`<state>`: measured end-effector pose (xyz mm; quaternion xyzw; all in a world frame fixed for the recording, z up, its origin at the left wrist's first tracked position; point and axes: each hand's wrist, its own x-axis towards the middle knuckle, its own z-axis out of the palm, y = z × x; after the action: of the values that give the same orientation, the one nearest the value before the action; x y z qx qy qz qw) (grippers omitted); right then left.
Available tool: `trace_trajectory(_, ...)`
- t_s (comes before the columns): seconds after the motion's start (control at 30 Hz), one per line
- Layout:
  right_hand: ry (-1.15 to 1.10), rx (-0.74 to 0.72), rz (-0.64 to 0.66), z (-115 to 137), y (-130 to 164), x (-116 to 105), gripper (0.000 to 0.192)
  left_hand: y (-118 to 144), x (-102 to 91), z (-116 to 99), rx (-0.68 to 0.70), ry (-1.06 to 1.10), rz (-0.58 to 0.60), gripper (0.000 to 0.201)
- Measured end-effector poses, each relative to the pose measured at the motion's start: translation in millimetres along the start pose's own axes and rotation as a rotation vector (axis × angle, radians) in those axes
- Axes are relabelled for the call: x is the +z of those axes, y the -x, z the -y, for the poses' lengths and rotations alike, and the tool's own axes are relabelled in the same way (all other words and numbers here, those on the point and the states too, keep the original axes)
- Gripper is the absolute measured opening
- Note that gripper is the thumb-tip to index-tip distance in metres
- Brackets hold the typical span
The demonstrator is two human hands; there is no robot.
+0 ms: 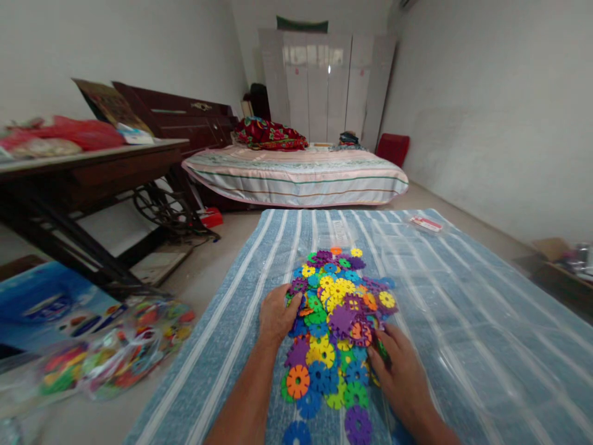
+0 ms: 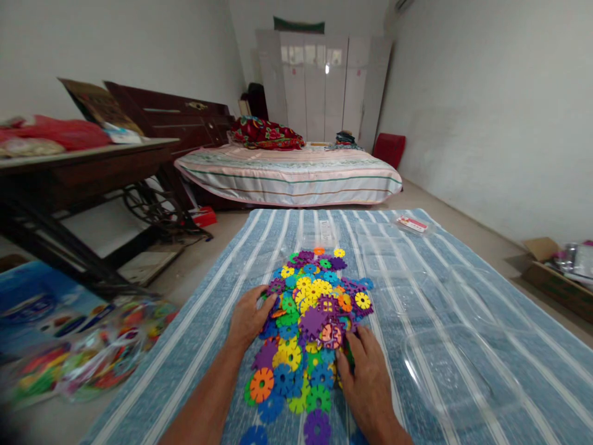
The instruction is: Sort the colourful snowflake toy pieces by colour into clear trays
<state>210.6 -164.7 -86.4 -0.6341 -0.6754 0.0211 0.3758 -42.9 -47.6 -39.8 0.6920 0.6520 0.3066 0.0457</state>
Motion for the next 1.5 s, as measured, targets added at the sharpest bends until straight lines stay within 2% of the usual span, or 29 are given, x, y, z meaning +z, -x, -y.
trace_trajectory(0.4, -0.005, -0.06, -0.043, 0, 3, -1, 0.03, 1, -1.5, -2, -0.062, 0.09, -0.037, 0.027)
trace_trajectory(0.7, -0.025, -0.051, -0.073, 1, 2, -1, 0.032, 2, -2.4, -2, -0.134, 0.109, -0.05, 0.03)
trace_trajectory(0.87, -0.021, -0.077, -0.097, 0, 1, 0, 0.033, -1, 0.4, 2, -0.084, 0.041, -0.018, 0.036)
trace_trajectory(1.03, -0.022, -0.117, -0.13, 2, -1, -4, 0.031, -1, 2.1, 2, 0.054, 0.026, 0.047, 0.034)
trace_trajectory(1.13, -0.022, -0.166, -0.171, 8, -7, -8, 0.029, 0, -0.3, -2, 0.079, 0.033, 0.071, 0.031)
trace_trajectory(1.3, -0.017, -0.22, -0.177, 29, -28, -9, 0.026, -1, -2.3, -5, 0.02, 0.018, 0.085, 0.029)
trace_trajectory(1.5, 0.046, -0.18, -0.086, 51, -45, 6, 0.042, -4, -1.8, -5, -0.067, -0.027, 0.082, 0.03)
